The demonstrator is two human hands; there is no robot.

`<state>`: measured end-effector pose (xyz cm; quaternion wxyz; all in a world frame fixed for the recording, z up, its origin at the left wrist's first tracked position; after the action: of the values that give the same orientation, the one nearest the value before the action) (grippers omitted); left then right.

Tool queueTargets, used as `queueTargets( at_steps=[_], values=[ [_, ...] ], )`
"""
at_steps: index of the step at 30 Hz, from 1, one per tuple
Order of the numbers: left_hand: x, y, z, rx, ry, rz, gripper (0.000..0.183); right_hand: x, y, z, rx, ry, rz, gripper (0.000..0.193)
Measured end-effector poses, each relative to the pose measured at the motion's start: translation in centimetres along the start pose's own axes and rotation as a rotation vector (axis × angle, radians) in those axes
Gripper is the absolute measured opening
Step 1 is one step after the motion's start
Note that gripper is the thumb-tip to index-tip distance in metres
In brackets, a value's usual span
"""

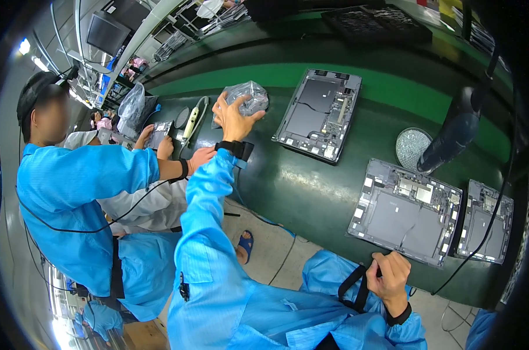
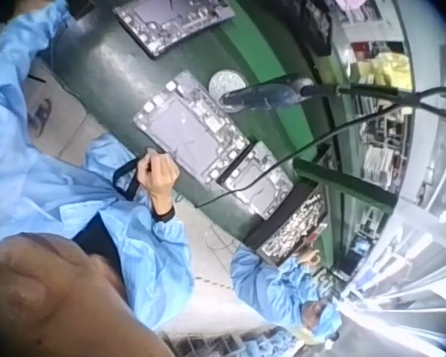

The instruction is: Assembling and installing components into a tablet or laptop chassis using an electric power screwdriver on a factory production line.

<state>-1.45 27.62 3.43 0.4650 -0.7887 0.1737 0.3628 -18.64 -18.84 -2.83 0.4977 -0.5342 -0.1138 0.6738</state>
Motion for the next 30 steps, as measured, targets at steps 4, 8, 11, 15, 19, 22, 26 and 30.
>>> queueTargets(
  at_steps=[4,8,11,15,19,22,26,30],
  values=[
    [4.3,-1.4,7.2,-0.162,0.180,0.112,0.022,0.1,-0.2,0.1,-0.030,-0.001,-0.008,0.017],
    [2.8,0.4,8.1,-0.118,0.276,-0.061,0.014,0.1,0.1,0.1,-0.022,-0.002,-0.006,0.016],
    [1.0,2.2,6.2,-0.029,0.400,-0.009,0.010,0.1,0.1,0.1,-0.009,-0.011,0.006,0.015],
    [-1.7,4.5,4.1,0.003,0.487,0.013,0.006,0.1,0.1,0.1,0.004,-0.032,0.021,0.015],
    [-4.1,6.4,2.4,-0.027,0.558,0.078,0.007,0.4,0.1,0.1,-0.016,-0.054,0.006,0.014],
    [-4.9,7.8,1.6,-0.036,0.581,0.076,0.009,0.0,-0.1,0.2,-0.022,-0.055,0.003,0.014],
    [-5.8,9.0,1.4,-0.055,0.555,0.108,0.007,-0.2,0.4,0.0,0.016,-0.026,0.038,0.015],
    [-6.2,10.2,2.7,-0.065,0.594,0.090,0.007,-0.3,0.2,0.2,-0.003,-0.041,0.023,0.015]
  ],
)
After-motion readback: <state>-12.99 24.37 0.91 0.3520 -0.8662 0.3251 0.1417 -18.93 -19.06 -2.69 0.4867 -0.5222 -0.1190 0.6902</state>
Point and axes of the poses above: each hand's wrist, its own y-axis away from the middle knuckle, its own x-axis out of the palm, z = x × y, the point moved 5 cm from there along -y, towards the middle knuckle, and after that the axes turned 10 degrees about -x, right-handed, at the moved point
